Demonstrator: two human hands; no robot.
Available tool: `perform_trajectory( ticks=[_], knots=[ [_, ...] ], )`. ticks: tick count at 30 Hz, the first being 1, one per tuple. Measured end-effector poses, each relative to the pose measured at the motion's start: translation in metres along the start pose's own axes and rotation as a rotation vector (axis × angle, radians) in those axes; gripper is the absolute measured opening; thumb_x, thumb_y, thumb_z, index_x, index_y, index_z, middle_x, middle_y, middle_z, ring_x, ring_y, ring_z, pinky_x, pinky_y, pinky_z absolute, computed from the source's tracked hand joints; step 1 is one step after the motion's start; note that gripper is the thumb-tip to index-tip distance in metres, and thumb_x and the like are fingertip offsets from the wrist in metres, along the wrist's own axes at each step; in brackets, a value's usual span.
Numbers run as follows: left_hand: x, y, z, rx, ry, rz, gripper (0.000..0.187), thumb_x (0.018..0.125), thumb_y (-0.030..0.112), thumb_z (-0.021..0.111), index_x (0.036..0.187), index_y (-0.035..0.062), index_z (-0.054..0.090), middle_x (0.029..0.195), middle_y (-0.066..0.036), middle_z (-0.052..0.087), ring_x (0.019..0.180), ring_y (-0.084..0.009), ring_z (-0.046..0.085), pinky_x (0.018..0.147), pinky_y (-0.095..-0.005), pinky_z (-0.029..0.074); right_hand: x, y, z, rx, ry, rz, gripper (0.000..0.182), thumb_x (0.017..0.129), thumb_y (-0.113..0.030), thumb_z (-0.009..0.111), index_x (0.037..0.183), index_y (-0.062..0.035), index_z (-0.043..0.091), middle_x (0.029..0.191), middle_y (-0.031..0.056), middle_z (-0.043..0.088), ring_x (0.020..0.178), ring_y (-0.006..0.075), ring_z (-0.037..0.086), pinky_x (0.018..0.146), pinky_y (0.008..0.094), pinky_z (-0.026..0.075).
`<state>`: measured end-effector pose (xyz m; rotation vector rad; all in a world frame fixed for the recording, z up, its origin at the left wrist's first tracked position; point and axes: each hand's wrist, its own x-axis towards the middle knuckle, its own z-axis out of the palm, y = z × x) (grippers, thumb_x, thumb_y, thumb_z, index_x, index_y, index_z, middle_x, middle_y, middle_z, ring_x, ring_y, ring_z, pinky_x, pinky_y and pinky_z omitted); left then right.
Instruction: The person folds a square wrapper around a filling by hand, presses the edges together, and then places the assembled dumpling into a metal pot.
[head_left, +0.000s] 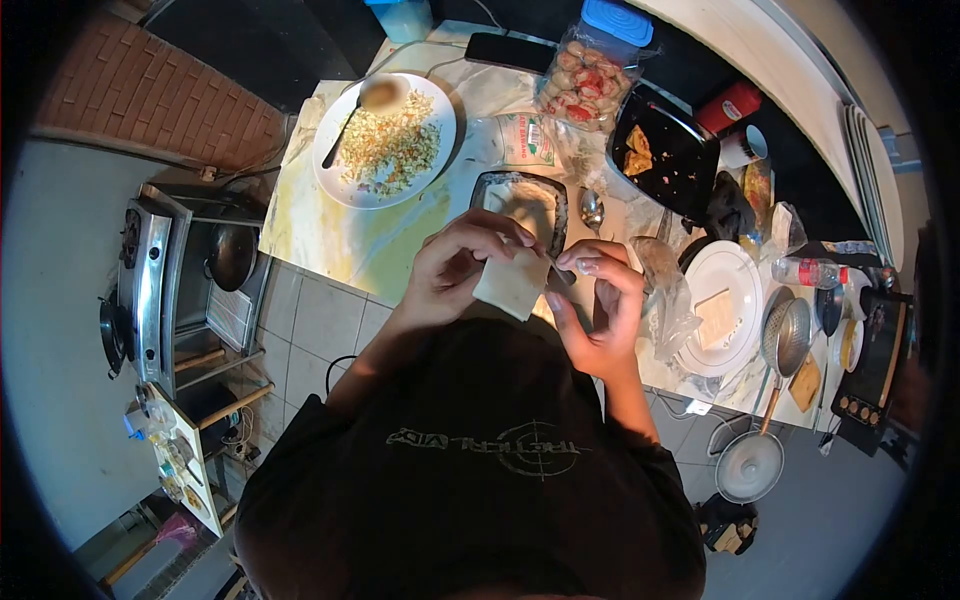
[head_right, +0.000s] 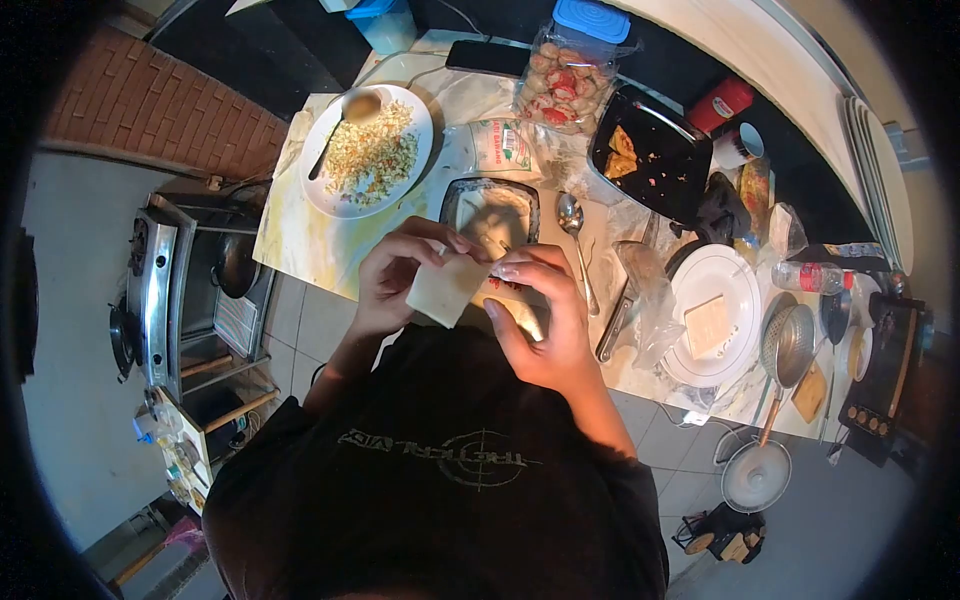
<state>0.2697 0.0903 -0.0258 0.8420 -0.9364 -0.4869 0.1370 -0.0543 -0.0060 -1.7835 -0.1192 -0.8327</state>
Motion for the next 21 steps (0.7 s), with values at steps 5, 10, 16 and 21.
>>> perform_trajectory(
  ticks=[5, 10, 16, 21],
  knots=[
    [0.0, 0.012, 0.004, 0.072, 0.136, -0.349, 0.027, 0.093, -0.002, 0.061, 0.118, 0.0008, 0.052, 0.113, -0.012, 0.061, 0.1, -0.0196, 0.065, 0.082, -0.0307, 0.057, 0.0, 0.005, 0.01, 0.026, 0.044, 0.237, 0.049, 0.079, 0.011, 0.067, 0.123, -0.0018, 0.047, 0.104, 0.0109, 0.057, 0.09, 0.0188, 0.058, 0.081, 0.0306, 0.049],
    [0.0, 0.008, -0.001, 0.037, 0.163, -0.588, 0.028, 0.094, 0.005, 0.064, 0.119, 0.0005, 0.052, 0.109, -0.008, 0.063, 0.093, -0.0131, 0.064, 0.073, -0.026, 0.057, 0.007, 0.011, 0.022, 0.359, 0.177, 0.466, 0.045, 0.087, 0.015, 0.058, 0.126, 0.0005, 0.043, 0.097, 0.0068, 0.053, 0.085, 0.0111, 0.055, 0.074, 0.0223, 0.048],
    [-0.004, 0.004, -0.001, 0.045, 0.199, -0.701, 0.03, 0.093, 0.01, 0.067, 0.118, 0.0013, 0.052, 0.109, -0.007, 0.064, 0.094, -0.0133, 0.063, 0.075, -0.0277, 0.057, 0.01, 0.017, 0.019, 0.368, 0.175, 0.522, 0.046, 0.088, 0.014, 0.058, 0.13, 0.0008, 0.042, 0.105, 0.0104, 0.057, 0.092, 0.0129, 0.058, 0.077, 0.0245, 0.049],
    [-0.004, 0.001, 0.001, -0.014, 0.245, -0.769, 0.034, 0.093, 0.01, 0.067, 0.121, 0.0022, 0.05, 0.113, -0.009, 0.063, 0.1, -0.0158, 0.062, 0.078, -0.0304, 0.058, 0.007, 0.024, 0.014, 0.259, 0.072, 0.447, 0.042, 0.089, 0.011, 0.058, 0.128, 0.0014, 0.045, 0.112, 0.013, 0.059, 0.095, 0.0138, 0.059, 0.08, 0.0253, 0.049]
  ],
)
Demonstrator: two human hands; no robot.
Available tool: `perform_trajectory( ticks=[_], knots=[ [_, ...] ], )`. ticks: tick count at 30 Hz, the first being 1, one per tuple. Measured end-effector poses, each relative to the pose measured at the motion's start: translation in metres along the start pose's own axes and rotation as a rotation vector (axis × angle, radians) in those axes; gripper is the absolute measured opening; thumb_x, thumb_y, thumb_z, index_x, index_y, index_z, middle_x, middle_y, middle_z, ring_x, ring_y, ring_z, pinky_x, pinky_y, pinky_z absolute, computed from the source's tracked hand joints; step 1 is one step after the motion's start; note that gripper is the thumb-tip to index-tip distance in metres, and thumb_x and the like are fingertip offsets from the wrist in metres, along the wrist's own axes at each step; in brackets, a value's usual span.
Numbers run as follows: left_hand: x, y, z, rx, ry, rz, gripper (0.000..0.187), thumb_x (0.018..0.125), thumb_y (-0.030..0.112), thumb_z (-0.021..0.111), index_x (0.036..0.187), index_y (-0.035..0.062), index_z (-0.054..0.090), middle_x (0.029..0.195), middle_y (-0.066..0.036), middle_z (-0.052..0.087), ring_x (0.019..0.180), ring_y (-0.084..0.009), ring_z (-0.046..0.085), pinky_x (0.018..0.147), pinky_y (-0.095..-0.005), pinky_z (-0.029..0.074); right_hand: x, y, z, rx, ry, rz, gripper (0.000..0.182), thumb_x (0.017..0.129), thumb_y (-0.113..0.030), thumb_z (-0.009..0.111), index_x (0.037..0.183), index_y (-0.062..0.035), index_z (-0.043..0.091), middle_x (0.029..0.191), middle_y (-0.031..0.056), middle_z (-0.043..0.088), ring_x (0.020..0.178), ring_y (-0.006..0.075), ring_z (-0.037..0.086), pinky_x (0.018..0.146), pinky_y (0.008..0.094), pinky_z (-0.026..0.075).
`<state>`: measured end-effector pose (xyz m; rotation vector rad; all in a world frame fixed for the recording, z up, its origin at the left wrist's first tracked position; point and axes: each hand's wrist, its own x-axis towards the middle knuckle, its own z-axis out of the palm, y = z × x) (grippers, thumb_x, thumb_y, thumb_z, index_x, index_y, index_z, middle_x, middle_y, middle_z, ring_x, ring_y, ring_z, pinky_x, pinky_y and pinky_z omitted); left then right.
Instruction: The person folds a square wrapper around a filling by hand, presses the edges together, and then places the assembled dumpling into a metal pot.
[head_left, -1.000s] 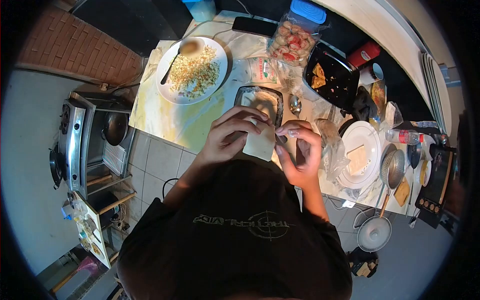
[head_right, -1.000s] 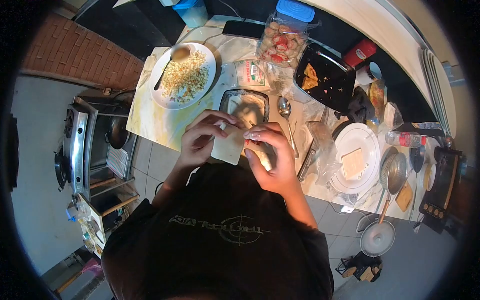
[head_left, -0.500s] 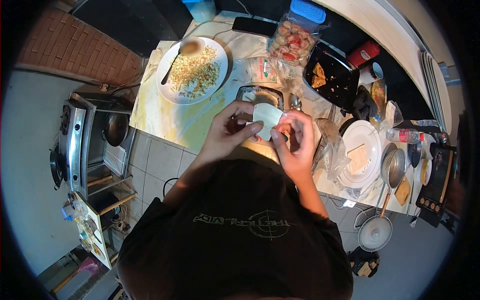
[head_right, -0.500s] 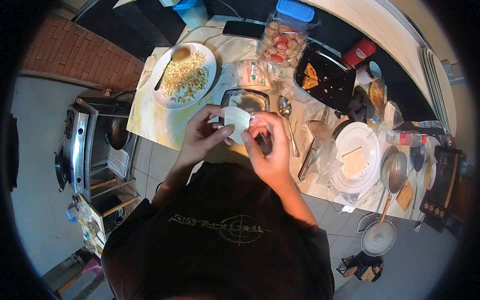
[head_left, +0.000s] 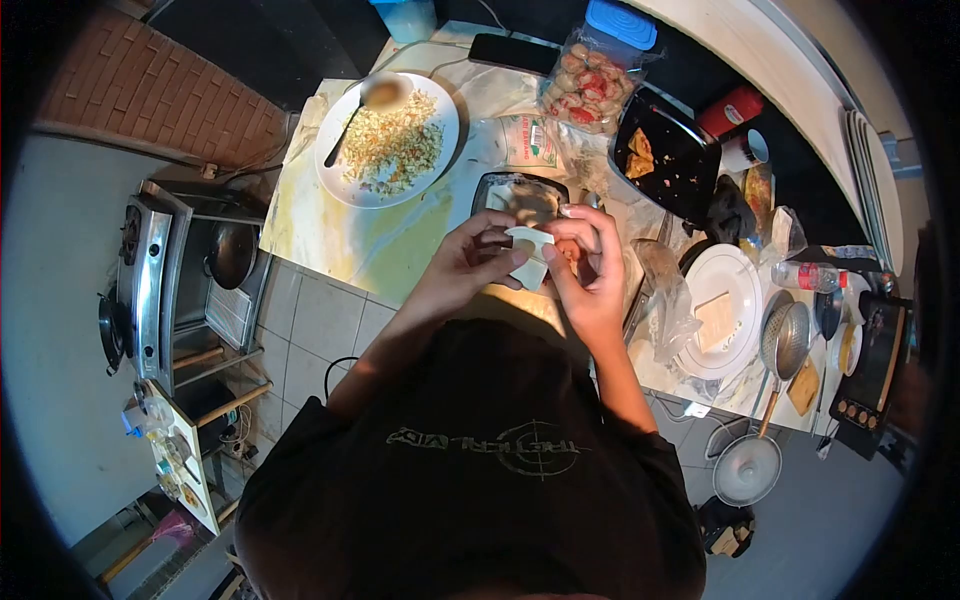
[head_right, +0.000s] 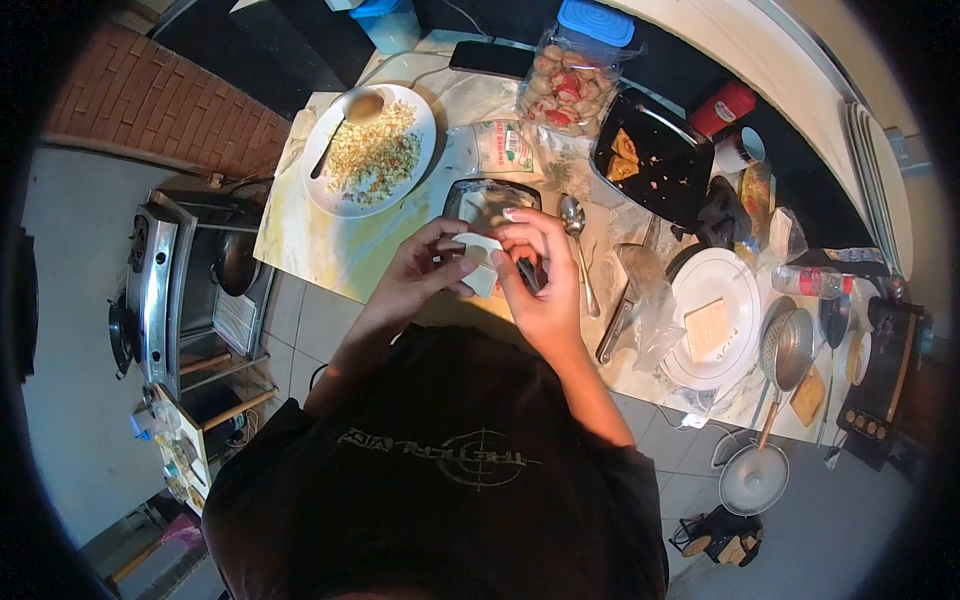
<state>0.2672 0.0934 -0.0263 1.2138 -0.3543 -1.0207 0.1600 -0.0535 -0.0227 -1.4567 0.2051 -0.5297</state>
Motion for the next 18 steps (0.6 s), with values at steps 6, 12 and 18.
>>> perform_trajectory(
  ticks=[6, 12, 18],
  knots=[
    [0.001, -0.002, -0.012, -0.026, -0.01, 0.039, 0.034, 0.095, 0.011, 0.064, 0.125, 0.0059, 0.05, 0.112, -0.007, 0.063, 0.101, -0.0138, 0.062, 0.072, -0.0272, 0.058, -0.001, 0.002, -0.004, -0.088, 0.08, -0.011, 0.034, 0.093, 0.003, 0.055, 0.127, 0.0014, 0.048, 0.112, 0.0118, 0.059, 0.096, 0.0138, 0.057, 0.08, 0.0269, 0.048],
    [-0.003, -0.004, -0.048, -0.201, 0.107, 0.064, 0.033, 0.095, 0.004, 0.061, 0.125, 0.011, 0.05, 0.113, -0.005, 0.059, 0.112, -0.0158, 0.061, 0.076, -0.0292, 0.06, 0.005, 0.038, -0.038, -1.175, -0.13, -0.1, 0.028, 0.094, -0.028, 0.056, 0.105, -0.0071, 0.071, 0.135, 0.014, 0.046, 0.13, 0.0376, 0.035, 0.105, 0.0572, 0.025],
    [-0.003, 0.0, -0.043, -0.157, 0.114, 0.045, 0.034, 0.095, 0.003, 0.06, 0.127, 0.0111, 0.049, 0.115, -0.006, 0.058, 0.113, -0.0166, 0.06, 0.079, -0.0306, 0.06, 0.01, 0.06, -0.039, -1.285, -0.233, -0.189, 0.032, 0.094, -0.035, 0.056, 0.095, -0.0096, 0.076, 0.149, 0.0074, 0.04, 0.138, 0.0369, 0.028, 0.112, 0.061, 0.016]
  ],
)
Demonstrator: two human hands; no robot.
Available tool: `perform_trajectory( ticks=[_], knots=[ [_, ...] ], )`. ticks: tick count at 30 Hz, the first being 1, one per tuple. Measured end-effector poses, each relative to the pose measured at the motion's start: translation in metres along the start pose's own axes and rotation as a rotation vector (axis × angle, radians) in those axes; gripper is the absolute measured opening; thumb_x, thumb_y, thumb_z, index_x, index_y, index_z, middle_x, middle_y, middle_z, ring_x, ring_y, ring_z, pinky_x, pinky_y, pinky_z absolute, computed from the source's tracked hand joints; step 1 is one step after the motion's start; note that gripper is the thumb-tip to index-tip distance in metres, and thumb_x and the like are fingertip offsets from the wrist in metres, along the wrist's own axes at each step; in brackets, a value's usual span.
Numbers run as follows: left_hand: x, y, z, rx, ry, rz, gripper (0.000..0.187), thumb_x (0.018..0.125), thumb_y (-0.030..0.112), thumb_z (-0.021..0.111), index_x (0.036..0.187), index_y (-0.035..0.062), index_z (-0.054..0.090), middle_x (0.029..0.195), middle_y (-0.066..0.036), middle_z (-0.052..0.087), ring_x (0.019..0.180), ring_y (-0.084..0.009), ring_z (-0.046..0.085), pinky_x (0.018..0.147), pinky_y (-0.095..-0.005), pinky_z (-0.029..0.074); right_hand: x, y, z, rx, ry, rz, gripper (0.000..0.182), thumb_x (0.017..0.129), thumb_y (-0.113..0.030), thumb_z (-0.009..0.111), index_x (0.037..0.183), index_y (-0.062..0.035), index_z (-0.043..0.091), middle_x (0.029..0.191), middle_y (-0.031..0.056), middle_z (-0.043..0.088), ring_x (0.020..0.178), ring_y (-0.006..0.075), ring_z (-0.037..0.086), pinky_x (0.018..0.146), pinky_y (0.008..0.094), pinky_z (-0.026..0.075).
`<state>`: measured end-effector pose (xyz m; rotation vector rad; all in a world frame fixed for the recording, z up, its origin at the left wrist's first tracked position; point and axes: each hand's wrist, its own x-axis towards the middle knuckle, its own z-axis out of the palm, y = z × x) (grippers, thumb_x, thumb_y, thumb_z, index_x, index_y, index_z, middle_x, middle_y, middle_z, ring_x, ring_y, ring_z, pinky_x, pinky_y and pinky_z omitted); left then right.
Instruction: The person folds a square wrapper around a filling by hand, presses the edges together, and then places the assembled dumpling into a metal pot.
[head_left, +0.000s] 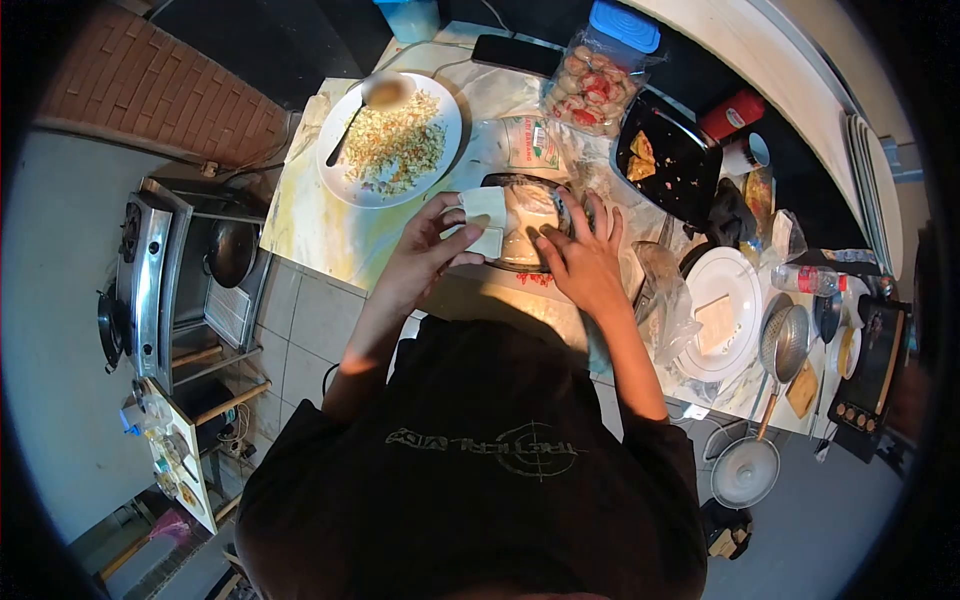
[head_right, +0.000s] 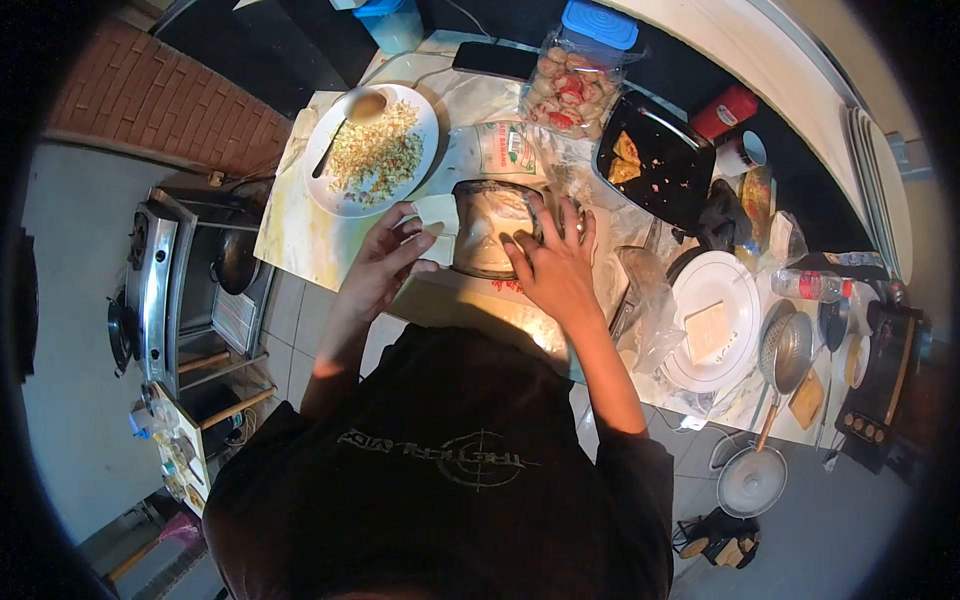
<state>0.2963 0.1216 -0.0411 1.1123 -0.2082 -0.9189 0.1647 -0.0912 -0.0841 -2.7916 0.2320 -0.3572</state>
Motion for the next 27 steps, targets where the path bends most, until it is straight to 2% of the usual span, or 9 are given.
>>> perform_trajectory(
  ticks=[8, 11, 13, 14, 17, 18, 21, 25, 27],
  knots=[
    [0.001, -0.005, 0.0, -0.029, -0.025, -0.013, 0.035, 0.094, 0.01, 0.065, 0.126, 0.0069, 0.05, 0.118, -0.01, 0.061, 0.109, -0.0174, 0.061, 0.083, -0.0306, 0.059, 0.005, -0.001, -0.007, 0.073, -0.03, 0.02, 0.041, 0.099, -0.036, 0.048, 0.094, -0.0062, 0.076, 0.148, 0.0075, 0.041, 0.138, 0.036, 0.028, 0.113, 0.059, 0.016],
    [0.004, -0.005, -0.002, -0.015, -0.041, -0.03, 0.036, 0.095, 0.005, 0.061, 0.128, 0.0043, 0.047, 0.122, -0.012, 0.059, 0.106, -0.0188, 0.064, 0.085, -0.0324, 0.06, 0.004, 0.007, -0.009, 0.189, -0.01, 0.08, 0.047, 0.102, -0.036, 0.041, 0.096, -0.0048, 0.076, 0.147, 0.009, 0.043, 0.138, 0.0351, 0.029, 0.115, 0.0515, 0.017],
    [0.004, -0.006, -0.003, 0.019, -0.034, -0.028, 0.037, 0.095, 0.005, 0.062, 0.129, 0.0041, 0.046, 0.123, -0.012, 0.059, 0.104, -0.0191, 0.065, 0.085, -0.0317, 0.06, 0.003, 0.01, -0.007, 0.551, 0.044, 0.249, 0.062, 0.106, -0.039, 0.03, 0.089, -0.0015, 0.075, 0.147, 0.0105, 0.041, 0.138, 0.0344, 0.03, 0.116, 0.0437, 0.017],
    [0.004, -0.005, -0.003, 0.02, -0.033, -0.028, 0.037, 0.095, 0.005, 0.062, 0.129, 0.0041, 0.046, 0.123, -0.012, 0.059, 0.104, -0.0191, 0.065, 0.085, -0.0317, 0.06, 0.003, 0.011, -0.008, 0.552, 0.043, 0.248, 0.062, 0.106, -0.039, 0.03, 0.089, -0.0015, 0.075, 0.147, 0.0105, 0.041, 0.138, 0.0344, 0.03, 0.116, 0.0437, 0.017],
    [0.008, -0.006, 0.001, 0.025, -0.059, -0.041, 0.038, 0.095, 0.006, 0.062, 0.129, 0.0044, 0.046, 0.124, -0.012, 0.059, 0.106, -0.0187, 0.064, 0.085, -0.0317, 0.059, 0.001, 0.016, -0.015, 0.944, 0.02, 0.363, 0.061, 0.107, -0.043, 0.016, 0.129, -0.001, 0.053, 0.122, 0.0125, 0.066, 0.133, 0.0251, 0.04, 0.117, 0.0402, 0.017],
    [0.011, -0.009, 0.001, 0.015, -0.048, -0.047, 0.038, 0.094, 0.005, 0.063, 0.128, 0.0038, 0.047, 0.122, -0.012, 0.059, 0.106, -0.0193, 0.064, 0.086, -0.0319, 0.059, 0.001, 0.018, -0.016, 0.992, 0.019, 0.316, 0.06, 0.107, -0.046, 0.013, 0.142, -0.0039, 0.037, 0.107, 0.0113, 0.072, 0.129, 0.0219, 0.044, 0.117, 0.0398, 0.015],
    [0.021, -0.025, -0.002, 0.001, -0.058, -0.069, 0.038, 0.094, 0.005, 0.064, 0.128, 0.0034, 0.047, 0.121, -0.012, 0.059, 0.107, -0.0203, 0.062, 0.087, -0.0327, 0.058, 0.003, 0.018, -0.018, 0.988, 0.118, 0.284, 0.063, 0.106, -0.047, 0.011, 0.139, -0.0038, 0.042, 0.11, 0.0122, 0.071, 0.129, 0.0224, 0.045, 0.118, 0.0405, 0.014],
    [0.021, -0.025, 0.011, 0.059, -0.109, -0.103, 0.042, 0.093, 0.005, 0.065, 0.13, 0.0023, 0.046, 0.122, -0.012, 0.057, 0.111, -0.0217, 0.059, 0.091, -0.0345, 0.056, 0.004, 0.003, -0.035, 1.059, 0.153, 0.262, 0.065, 0.105, -0.051, 0.011, 0.142, -0.0045, 0.038, 0.106, 0.0119, 0.072, 0.129, 0.022, 0.045, 0.117, 0.042, 0.016],
    [0.023, -0.026, 0.017, 0.096, -0.143, -0.092, 0.044, 0.092, 0.004, 0.066, 0.131, 0.0016, 0.045, 0.123, -0.012, 0.056, 0.113, -0.0217, 0.057, 0.092, -0.0348, 0.055, 0.005, -0.008, -0.046, 1.139, 0.083, 0.182, 0.07, 0.104, -0.053, 0.013, 0.134, -0.0017, 0.051, 0.123, 0.0136, 0.065, 0.133, 0.0245, 0.041, 0.117, 0.0425, 0.017]
  ],
)
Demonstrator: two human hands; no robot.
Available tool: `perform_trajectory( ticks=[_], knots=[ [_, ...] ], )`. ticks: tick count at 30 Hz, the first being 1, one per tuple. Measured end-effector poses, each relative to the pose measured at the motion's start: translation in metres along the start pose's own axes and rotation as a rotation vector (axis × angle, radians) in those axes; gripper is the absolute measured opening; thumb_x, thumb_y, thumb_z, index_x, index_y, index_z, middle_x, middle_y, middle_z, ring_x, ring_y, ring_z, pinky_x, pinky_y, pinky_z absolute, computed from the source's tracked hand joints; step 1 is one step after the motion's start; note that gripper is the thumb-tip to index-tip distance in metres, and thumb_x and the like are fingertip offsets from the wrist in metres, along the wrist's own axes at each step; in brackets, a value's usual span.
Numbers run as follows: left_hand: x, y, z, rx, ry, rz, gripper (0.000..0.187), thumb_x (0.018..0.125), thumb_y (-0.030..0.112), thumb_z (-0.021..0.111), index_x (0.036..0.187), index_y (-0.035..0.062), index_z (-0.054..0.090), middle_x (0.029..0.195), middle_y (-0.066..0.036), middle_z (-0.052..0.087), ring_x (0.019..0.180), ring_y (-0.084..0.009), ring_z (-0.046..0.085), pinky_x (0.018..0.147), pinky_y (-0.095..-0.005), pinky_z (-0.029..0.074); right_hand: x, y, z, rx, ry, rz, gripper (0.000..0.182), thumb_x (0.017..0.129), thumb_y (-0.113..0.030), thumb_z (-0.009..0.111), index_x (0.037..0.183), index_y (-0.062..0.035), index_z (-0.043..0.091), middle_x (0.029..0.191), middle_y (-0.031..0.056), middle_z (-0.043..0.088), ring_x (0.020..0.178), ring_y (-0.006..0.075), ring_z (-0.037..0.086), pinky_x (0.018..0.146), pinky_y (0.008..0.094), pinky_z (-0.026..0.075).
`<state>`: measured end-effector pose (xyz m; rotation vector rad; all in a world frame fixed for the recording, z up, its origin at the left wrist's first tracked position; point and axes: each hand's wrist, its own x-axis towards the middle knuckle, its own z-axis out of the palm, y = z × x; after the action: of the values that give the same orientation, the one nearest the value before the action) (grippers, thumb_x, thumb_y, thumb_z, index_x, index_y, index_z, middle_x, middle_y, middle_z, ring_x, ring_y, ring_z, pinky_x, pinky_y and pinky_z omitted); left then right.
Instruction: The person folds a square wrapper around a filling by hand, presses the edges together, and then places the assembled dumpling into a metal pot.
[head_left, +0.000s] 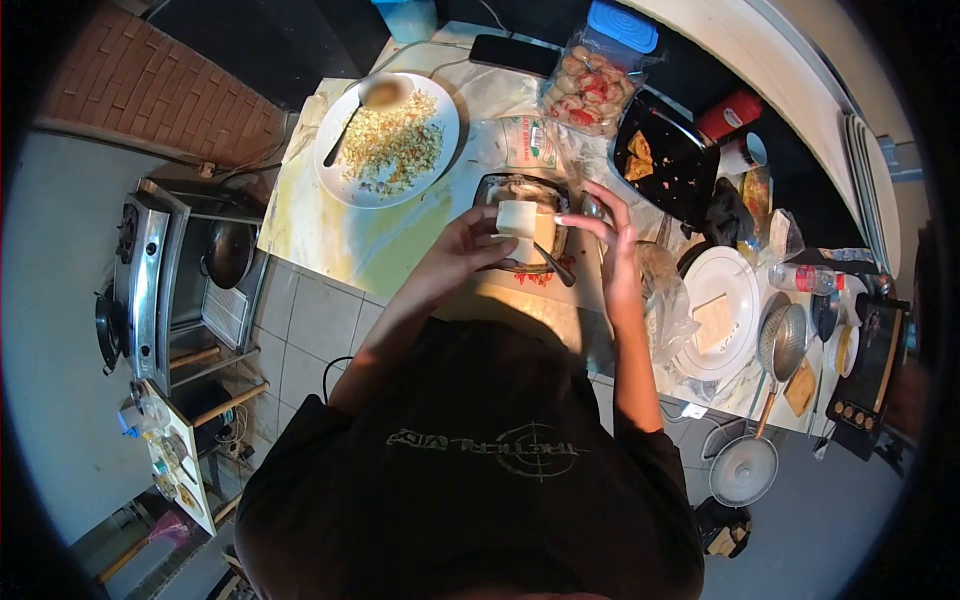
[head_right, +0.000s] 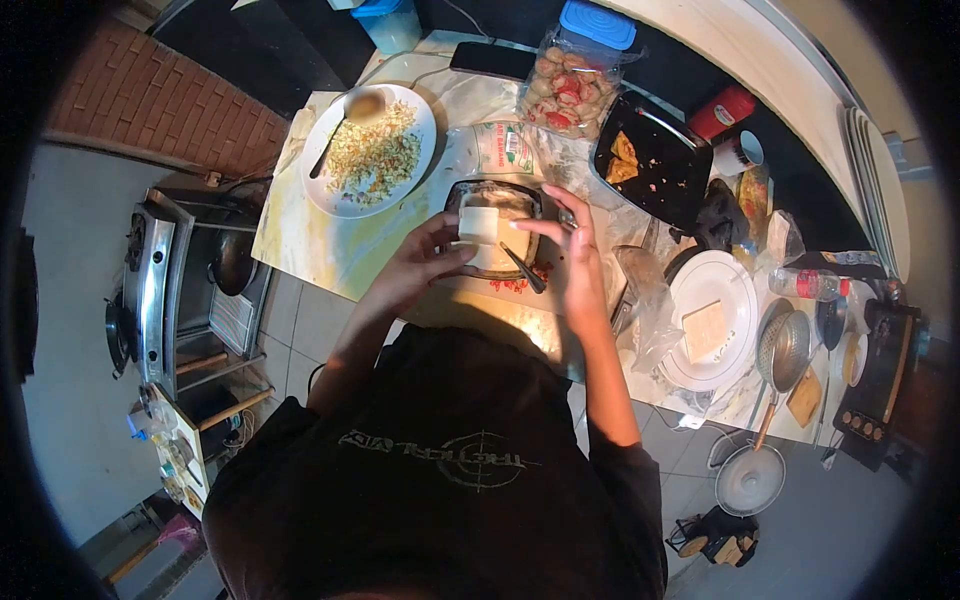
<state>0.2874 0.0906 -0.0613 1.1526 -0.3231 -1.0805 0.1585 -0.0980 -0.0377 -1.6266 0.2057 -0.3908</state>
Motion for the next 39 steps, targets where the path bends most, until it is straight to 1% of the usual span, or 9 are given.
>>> perform_trajectory(
  ticks=[1, 3, 4, 6, 7, 13, 26, 34, 39],
  knots=[
    [0.001, 0.0, 0.002, 0.038, -0.032, 0.01, 0.047, 0.091, 0.004, 0.066, 0.132, 0.0009, 0.043, 0.123, -0.013, 0.055, 0.115, -0.0217, 0.055, 0.093, -0.035, 0.054, -0.002, 0.0, 0.003, 0.0, 0.0, 0.0, 0.07, 0.104, -0.053, 0.013, 0.134, -0.0017, 0.051, 0.123, 0.0136, 0.065, 0.133, 0.0245, 0.041, 0.117, 0.0425, 0.017],
    [0.002, -0.004, 0.002, 0.062, -0.043, 0.022, 0.048, 0.09, 0.003, 0.067, 0.132, 0.0005, 0.043, 0.123, -0.013, 0.054, 0.116, -0.0216, 0.055, 0.094, -0.0351, 0.054, -0.004, -0.003, 0.01, -0.202, -0.021, -0.136, 0.068, 0.104, -0.052, 0.022, 0.118, -0.0038, 0.067, 0.14, 0.0147, 0.052, 0.136, 0.0313, 0.036, 0.117, 0.0448, 0.018],
    [0.002, -0.006, 0.002, 0.086, -0.053, 0.034, 0.05, 0.09, 0.002, 0.067, 0.133, 0.0, 0.042, 0.123, -0.013, 0.054, 0.116, -0.0214, 0.054, 0.095, -0.0351, 0.053, -0.004, -0.008, 0.014, -0.202, -0.021, -0.137, 0.068, 0.104, -0.052, 0.022, 0.118, -0.0038, 0.067, 0.14, 0.0147, 0.052, 0.136, 0.0313, 0.036, 0.117, 0.0448, 0.018],
    [0.0, -0.004, 0.004, 0.091, -0.044, 0.024, 0.05, 0.089, 0.001, 0.067, 0.133, -0.0001, 0.043, 0.123, -0.013, 0.053, 0.115, -0.0211, 0.055, 0.095, -0.0342, 0.053, -0.002, -0.023, 0.019, -0.619, -0.036, -0.292, 0.06, 0.103, -0.047, 0.03, 0.104, -0.0092, 0.076, 0.15, 0.0141, 0.038, 0.137, 0.0379, 0.032, 0.115, 0.0464, 0.019],
    [-0.001, -0.003, 0.004, 0.095, -0.036, 0.012, 0.05, 0.089, 0.001, 0.068, 0.132, -0.0003, 0.043, 0.122, -0.012, 0.053, 0.113, -0.0207, 0.056, 0.094, -0.0333, 0.053, -0.002, -0.021, 0.019, -0.683, -0.043, -0.321, 0.045, 0.099, -0.044, 0.041, 0.108, -0.0155, 0.075, 0.149, 0.0134, 0.04, 0.136, 0.0404, 0.032, 0.114, 0.0515, 0.019],
    [-0.005, -0.001, 0.002, 0.075, -0.06, 0.032, 0.052, 0.087, -0.003, 0.068, 0.132, -0.0009, 0.043, 0.122, -0.01, 0.054, 0.113, -0.021, 0.058, 0.095, -0.0335, 0.052, -0.004, -0.026, 0.02, -0.958, -0.09, -0.37, 0.038, 0.091, -0.043, 0.053, 0.106, -0.0152, 0.075, 0.15, 0.0106, 0.04, 0.136, 0.04, 0.031, 0.11, 0.0575, 0.019],
    [-0.012, 0.007, 0.014, 0.172, -0.044, 0.075, 0.049, 0.088, 0.0, 0.07, 0.13, 0.0009, 0.044, 0.116, -0.009, 0.06, 0.107, -0.0172, 0.061, 0.092, -0.0305, 0.052, -0.006, -0.032, 0.019, -0.815, -0.134, -0.377, 0.035, 0.091, -0.039, 0.055, 0.108, -0.0157, 0.074, 0.15, 0.0084, 0.04, 0.135, 0.0401, 0.032, 0.109, 0.0559, 0.023],
    [-0.013, 0.006, 0.013, 0.17, -0.047, 0.068, 0.05, 0.088, 0.0, 0.07, 0.131, 0.0024, 0.045, 0.117, -0.009, 0.06, 0.111, -0.0174, 0.06, 0.092, -0.03, 0.052, -0.011, -0.037, 0.001, -0.808, -0.108, -0.327, 0.045, 0.095, -0.049, 0.046, 0.103, -0.0143, 0.075, 0.147, 0.0107, 0.043, 0.134, 0.0395, 0.034, 0.11, 0.052, 0.024],
    [-0.012, 0.008, 0.014, 0.128, -0.048, 0.055, 0.051, 0.087, 0.0, 0.07, 0.131, 0.0022, 0.046, 0.118, -0.008, 0.06, 0.109, -0.0169, 0.06, 0.091, -0.0298, 0.053, -0.012, -0.041, 0.002, -0.792, -0.109, -0.346, 0.042, 0.092, -0.046, 0.05, 0.104, -0.0149, 0.075, 0.148, 0.01, 0.043, 0.134, 0.0391, 0.034, 0.11, 0.0522, 0.024]
  ],
)
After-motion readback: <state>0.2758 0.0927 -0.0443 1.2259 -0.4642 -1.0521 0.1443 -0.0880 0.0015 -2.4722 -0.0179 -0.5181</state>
